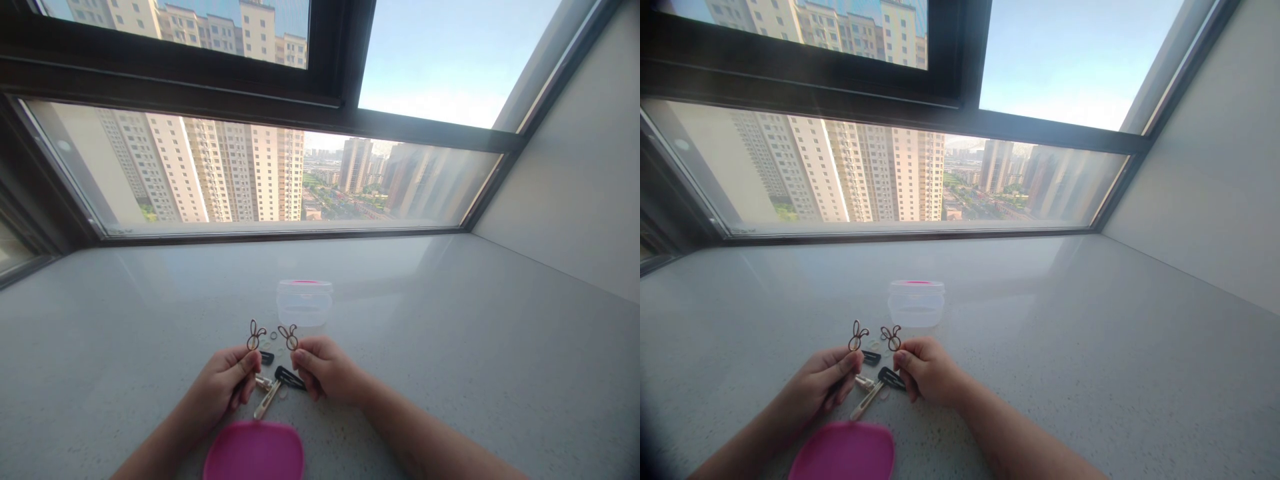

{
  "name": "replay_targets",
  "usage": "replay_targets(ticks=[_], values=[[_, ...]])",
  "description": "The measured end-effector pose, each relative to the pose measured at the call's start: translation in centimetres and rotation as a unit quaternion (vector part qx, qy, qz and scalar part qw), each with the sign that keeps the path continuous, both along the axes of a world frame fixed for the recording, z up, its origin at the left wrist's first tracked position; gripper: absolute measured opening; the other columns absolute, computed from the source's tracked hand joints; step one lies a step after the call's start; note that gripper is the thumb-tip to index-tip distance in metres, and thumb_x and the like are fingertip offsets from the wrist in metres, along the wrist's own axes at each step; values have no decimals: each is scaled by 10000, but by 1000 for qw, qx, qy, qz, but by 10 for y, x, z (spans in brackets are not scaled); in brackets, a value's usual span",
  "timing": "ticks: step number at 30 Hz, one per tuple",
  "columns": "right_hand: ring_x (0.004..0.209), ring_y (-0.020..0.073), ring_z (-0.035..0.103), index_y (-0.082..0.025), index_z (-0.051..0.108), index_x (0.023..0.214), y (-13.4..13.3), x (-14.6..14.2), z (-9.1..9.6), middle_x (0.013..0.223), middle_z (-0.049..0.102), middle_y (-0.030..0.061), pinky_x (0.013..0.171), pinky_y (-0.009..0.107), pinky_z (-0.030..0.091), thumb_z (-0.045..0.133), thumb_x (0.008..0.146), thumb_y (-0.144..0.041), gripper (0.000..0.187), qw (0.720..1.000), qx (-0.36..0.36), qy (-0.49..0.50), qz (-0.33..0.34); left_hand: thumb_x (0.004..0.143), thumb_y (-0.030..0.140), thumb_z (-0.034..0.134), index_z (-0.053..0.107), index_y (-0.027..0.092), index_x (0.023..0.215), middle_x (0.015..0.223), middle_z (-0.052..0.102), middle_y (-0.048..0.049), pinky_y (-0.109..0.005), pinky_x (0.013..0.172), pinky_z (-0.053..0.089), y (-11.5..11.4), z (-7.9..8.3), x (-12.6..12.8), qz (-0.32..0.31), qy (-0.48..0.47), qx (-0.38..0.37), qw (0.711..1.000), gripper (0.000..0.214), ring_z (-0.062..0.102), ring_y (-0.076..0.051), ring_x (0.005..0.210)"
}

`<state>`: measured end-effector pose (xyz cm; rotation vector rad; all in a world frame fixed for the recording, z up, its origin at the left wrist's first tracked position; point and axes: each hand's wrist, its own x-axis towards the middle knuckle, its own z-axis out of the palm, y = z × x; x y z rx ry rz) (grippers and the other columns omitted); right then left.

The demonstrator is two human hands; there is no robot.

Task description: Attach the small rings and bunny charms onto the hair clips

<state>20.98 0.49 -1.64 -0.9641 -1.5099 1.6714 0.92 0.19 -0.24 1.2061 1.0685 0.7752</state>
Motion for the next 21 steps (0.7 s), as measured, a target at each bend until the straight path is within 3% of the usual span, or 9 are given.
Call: replay_targets(ticks=[21], values=[[290, 58, 390, -152, 463, 706, 1, 0, 2, 403, 396, -78, 294, 146, 241, 468, 786, -475, 332, 1000, -12, 11, 5, 776, 443, 491, 500, 137, 699, 407, 486, 45, -169, 357, 161, 2, -4, -2, -15, -9, 2, 1000, 316, 307, -37, 320]])
